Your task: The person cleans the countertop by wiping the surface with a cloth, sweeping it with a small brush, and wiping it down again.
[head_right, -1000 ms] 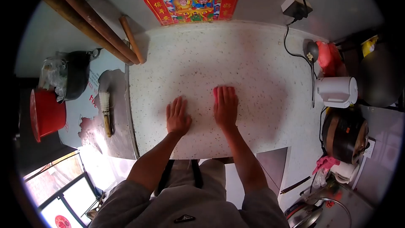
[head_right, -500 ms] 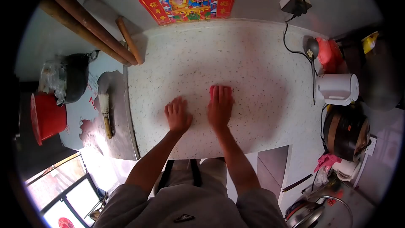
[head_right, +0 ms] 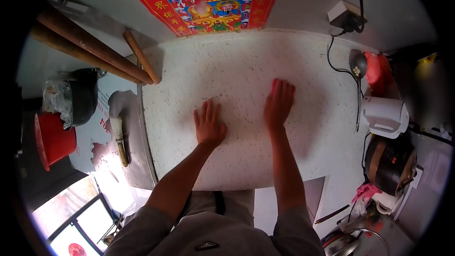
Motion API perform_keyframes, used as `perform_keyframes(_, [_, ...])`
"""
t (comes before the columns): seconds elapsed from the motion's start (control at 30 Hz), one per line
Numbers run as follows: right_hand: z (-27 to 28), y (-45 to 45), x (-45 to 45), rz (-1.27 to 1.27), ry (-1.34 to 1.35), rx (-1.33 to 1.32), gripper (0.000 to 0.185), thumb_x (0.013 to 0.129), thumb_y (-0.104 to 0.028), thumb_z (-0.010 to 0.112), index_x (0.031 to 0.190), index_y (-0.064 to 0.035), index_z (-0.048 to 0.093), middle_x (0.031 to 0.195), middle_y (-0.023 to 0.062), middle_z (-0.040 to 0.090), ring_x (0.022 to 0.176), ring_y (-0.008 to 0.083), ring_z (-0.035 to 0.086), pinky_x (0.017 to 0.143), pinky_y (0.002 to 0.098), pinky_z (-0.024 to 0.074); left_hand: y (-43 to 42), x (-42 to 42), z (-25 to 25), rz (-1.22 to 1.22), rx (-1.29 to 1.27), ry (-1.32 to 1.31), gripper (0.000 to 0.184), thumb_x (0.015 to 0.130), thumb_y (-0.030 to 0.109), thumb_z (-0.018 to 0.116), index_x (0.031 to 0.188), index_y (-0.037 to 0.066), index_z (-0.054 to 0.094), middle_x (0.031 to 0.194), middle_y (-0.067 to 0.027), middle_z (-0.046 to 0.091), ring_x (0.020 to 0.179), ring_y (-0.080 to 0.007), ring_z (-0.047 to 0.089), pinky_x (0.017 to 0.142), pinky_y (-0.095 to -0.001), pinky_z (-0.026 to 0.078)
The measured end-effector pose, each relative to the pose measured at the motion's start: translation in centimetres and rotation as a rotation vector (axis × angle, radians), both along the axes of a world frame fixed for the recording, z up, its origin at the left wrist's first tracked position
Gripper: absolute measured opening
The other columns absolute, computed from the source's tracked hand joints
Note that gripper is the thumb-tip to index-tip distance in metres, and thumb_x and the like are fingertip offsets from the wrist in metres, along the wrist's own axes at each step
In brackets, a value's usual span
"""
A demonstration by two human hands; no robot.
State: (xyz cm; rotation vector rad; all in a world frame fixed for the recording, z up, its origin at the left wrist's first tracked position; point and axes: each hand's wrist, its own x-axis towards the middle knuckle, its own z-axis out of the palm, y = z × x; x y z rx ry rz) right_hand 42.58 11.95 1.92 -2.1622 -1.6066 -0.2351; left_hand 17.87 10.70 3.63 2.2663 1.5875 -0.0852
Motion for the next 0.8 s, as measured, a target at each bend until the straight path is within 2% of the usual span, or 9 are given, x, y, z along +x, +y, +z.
perform_keyframes(0.1, [0.4,4.5,-0.9,0.128,0.071,-0.126,0.053,0.084,-0.008,0.064,0.135,-0.0010,0.049,0.140,0.0188,0.048,0.133,0.0378,0.043,0.108,0.0526,0.0364,0.1,-0.1,-0.2,-0.001,0.010,-0.026,0.071,0.088,0.028,0.052,0.154,0.014,0.029,0.165,-0.0117,0.013,0.153,-0.0297,0.008,0.122,-0.0556,0.003])
perform_keyframes(0.2, [0.7,4.8,-3.5,0.378,0.072,-0.147,0.056,0.083,-0.006,0.066,0.136,-0.0019,0.048,0.142,0.0181,0.047,0.136,0.0376,0.041,0.110,0.0519,0.0352,-0.3,-0.6,-0.5,-0.009,0.049,-0.068,0.071,0.086,0.027,0.053,0.153,0.014,0.031,0.164,-0.0120,0.016,0.152,-0.0302,0.011,0.121,-0.0568,0.004])
perform_keyframes(0.33, [0.4,0.7,-5.7,0.601,0.174,-0.079,0.047,0.083,-0.001,0.061,0.130,-0.0065,0.056,0.140,0.0107,0.051,0.135,0.0314,0.043,0.111,0.0480,0.0357,-0.2,-0.4,-1.0,0.021,0.088,-0.094,0.067,0.086,0.022,0.053,0.150,0.013,0.035,0.163,-0.0103,0.022,0.152,-0.0287,0.015,0.121,-0.0571,0.005])
perform_keyframes(0.5, [2.1,-5.9,-8.3,0.660,0.223,-0.259,0.044,0.081,0.000,0.062,0.124,-0.0089,0.060,0.136,0.0077,0.054,0.129,0.0297,0.047,0.109,0.0460,0.0376,-0.1,-0.7,-2.2,0.075,0.147,-0.173,0.061,0.083,0.008,0.052,0.143,0.010,0.043,0.159,-0.0084,0.031,0.150,-0.0258,0.021,0.122,-0.0544,0.008])
perform_keyframes(0.63, [2.6,-12.7,-10.0,0.663,0.313,-0.259,0.046,0.079,-0.001,0.064,0.124,-0.0082,0.059,0.136,0.0078,0.052,0.131,0.0299,0.047,0.110,0.0462,0.0377,0.0,-1.2,-2.7,0.079,0.204,-0.247,0.061,0.082,0.008,0.052,0.142,0.007,0.043,0.158,-0.0069,0.033,0.150,-0.0239,0.021,0.123,-0.0515,0.009])
perform_keyframes(0.8, [3.6,-19.1,-11.0,0.631,0.349,-0.256,0.053,0.075,0.003,0.066,0.126,-0.0068,0.058,0.136,0.0104,0.052,0.133,0.0312,0.045,0.109,0.0481,0.0390,-1.0,-2.3,-1.1,0.024,0.133,-0.314,0.061,0.083,0.009,0.053,0.143,0.008,0.042,0.158,-0.0075,0.032,0.149,-0.0260,0.022,0.122,-0.0522,0.011])
